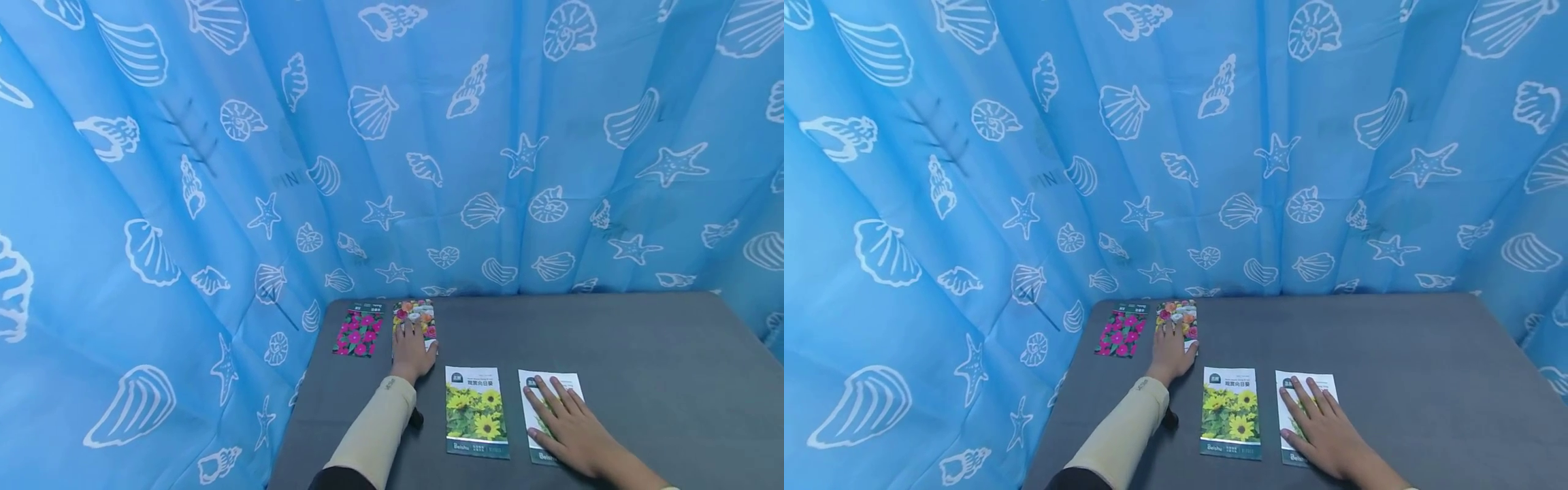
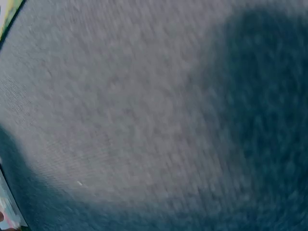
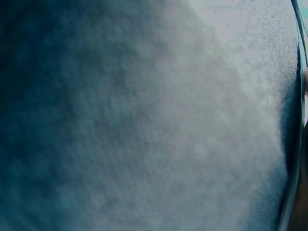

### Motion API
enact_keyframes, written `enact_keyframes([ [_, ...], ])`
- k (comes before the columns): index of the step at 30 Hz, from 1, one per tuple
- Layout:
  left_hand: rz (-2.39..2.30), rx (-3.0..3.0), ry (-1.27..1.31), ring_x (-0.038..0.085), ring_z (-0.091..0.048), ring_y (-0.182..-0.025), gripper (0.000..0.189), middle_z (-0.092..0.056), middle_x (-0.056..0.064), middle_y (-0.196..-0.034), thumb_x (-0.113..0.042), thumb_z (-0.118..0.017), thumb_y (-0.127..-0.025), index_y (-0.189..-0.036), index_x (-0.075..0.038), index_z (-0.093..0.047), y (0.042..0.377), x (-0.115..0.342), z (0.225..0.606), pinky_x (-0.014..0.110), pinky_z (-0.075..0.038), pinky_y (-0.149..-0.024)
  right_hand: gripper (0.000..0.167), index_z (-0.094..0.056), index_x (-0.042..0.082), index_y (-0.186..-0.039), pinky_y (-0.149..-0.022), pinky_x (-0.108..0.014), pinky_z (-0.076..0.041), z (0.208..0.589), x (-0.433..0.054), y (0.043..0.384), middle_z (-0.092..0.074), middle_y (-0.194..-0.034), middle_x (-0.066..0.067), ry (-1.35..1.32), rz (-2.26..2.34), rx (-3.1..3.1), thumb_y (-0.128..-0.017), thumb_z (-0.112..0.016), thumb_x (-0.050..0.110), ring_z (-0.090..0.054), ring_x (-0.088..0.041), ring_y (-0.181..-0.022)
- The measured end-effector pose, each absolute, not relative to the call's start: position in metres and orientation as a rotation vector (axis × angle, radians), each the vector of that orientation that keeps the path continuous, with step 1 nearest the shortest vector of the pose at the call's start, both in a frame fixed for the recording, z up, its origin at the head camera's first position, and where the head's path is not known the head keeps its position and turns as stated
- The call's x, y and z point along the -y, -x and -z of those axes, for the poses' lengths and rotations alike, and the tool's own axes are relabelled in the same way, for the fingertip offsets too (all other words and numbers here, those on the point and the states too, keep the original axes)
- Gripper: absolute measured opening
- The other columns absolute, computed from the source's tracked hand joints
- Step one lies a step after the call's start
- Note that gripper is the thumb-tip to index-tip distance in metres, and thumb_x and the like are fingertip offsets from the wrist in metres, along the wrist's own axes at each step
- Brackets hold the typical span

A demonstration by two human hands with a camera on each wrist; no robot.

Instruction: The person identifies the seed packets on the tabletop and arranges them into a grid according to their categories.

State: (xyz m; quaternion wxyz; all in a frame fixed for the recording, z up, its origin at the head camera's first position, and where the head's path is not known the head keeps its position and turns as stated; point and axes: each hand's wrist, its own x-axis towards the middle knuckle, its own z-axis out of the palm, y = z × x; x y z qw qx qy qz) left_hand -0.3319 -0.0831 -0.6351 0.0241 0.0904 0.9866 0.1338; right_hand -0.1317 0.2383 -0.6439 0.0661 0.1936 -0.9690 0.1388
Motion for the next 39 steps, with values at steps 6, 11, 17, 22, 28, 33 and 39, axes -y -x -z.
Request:
enact_keyframes([
  [6,-0.383,-3.071,-0.321,0.045,-0.024,-0.161,0.078,-0.021,0.022,-0.176,-0.055,-0.054,-0.107,-0.167,-0.011,-0.031,0.339,0.089,0.642,0.059,-0.024,-0.131,0.070,-0.047,0.017,-0.162,-0.118,-0.018,0.029,0.641,-0.237,0.132,-0.041,-0.169,-0.018,-0.571,-0.436,2.945,-0.105,-0.057,0.056,0.023,-0.004,-0.159],
  [11,-0.354,-3.035,-0.327,0.041,-0.014,-0.165,0.077,-0.013,0.018,-0.179,-0.053,-0.051,-0.109,-0.169,-0.013,-0.027,0.342,0.089,0.643,0.057,-0.021,-0.132,0.070,-0.046,0.017,-0.162,-0.118,-0.018,0.028,0.639,-0.237,0.132,-0.041,-0.168,-0.019,-0.575,-0.421,2.944,-0.105,-0.057,0.055,0.024,-0.004,-0.159],
  [17,-0.332,-2.927,-0.320,0.039,-0.003,-0.167,0.076,-0.009,0.015,-0.180,-0.052,-0.047,-0.110,-0.172,-0.019,-0.017,0.344,0.087,0.640,0.056,-0.016,-0.134,0.070,-0.047,0.017,-0.162,-0.116,-0.017,0.028,0.639,-0.237,0.132,-0.040,-0.169,-0.019,-0.552,-0.460,2.972,-0.105,-0.056,0.057,0.001,-0.028,-0.168],
  [22,-0.307,-2.875,-0.263,0.037,0.002,-0.167,0.075,-0.006,0.011,-0.181,-0.055,-0.042,-0.111,-0.173,-0.023,-0.015,0.345,0.087,0.640,0.058,-0.008,-0.134,0.071,-0.048,0.016,-0.161,-0.116,-0.017,0.028,0.641,-0.236,0.133,-0.040,-0.169,-0.019,-0.551,-0.477,2.960,-0.104,-0.058,0.057,-0.022,-0.039,-0.164],
  [28,-0.247,-2.814,-0.252,0.032,0.014,-0.167,0.076,0.008,0.005,-0.181,-0.060,-0.031,-0.112,-0.173,-0.027,-0.002,0.347,0.088,0.644,0.057,0.001,-0.134,0.073,-0.046,0.017,-0.163,-0.116,-0.018,0.029,0.644,-0.238,0.135,-0.038,-0.170,-0.019,-0.538,-0.482,2.991,-0.104,-0.056,0.059,-0.025,-0.043,-0.162],
  [33,-0.262,-2.818,-0.257,0.031,0.018,-0.166,0.077,0.012,0.003,-0.181,-0.063,-0.028,-0.111,-0.172,-0.029,0.002,0.351,0.089,0.654,0.056,0.003,-0.134,0.074,-0.044,0.017,-0.164,-0.115,-0.018,0.030,0.645,-0.238,0.135,-0.036,-0.172,-0.018,-0.528,-0.505,3.013,-0.104,-0.055,0.060,-0.025,-0.045,-0.161],
  [39,-0.244,-2.835,-0.253,0.031,0.016,-0.166,0.077,0.011,0.002,-0.181,-0.066,-0.028,-0.110,-0.172,-0.032,0.004,0.350,0.090,0.658,0.056,0.000,-0.135,0.074,-0.045,0.016,-0.163,-0.117,-0.018,0.029,0.644,-0.237,0.135,-0.036,-0.171,-0.019,-0.537,-0.500,2.991,-0.105,-0.055,0.059,-0.026,-0.044,-0.161],
])
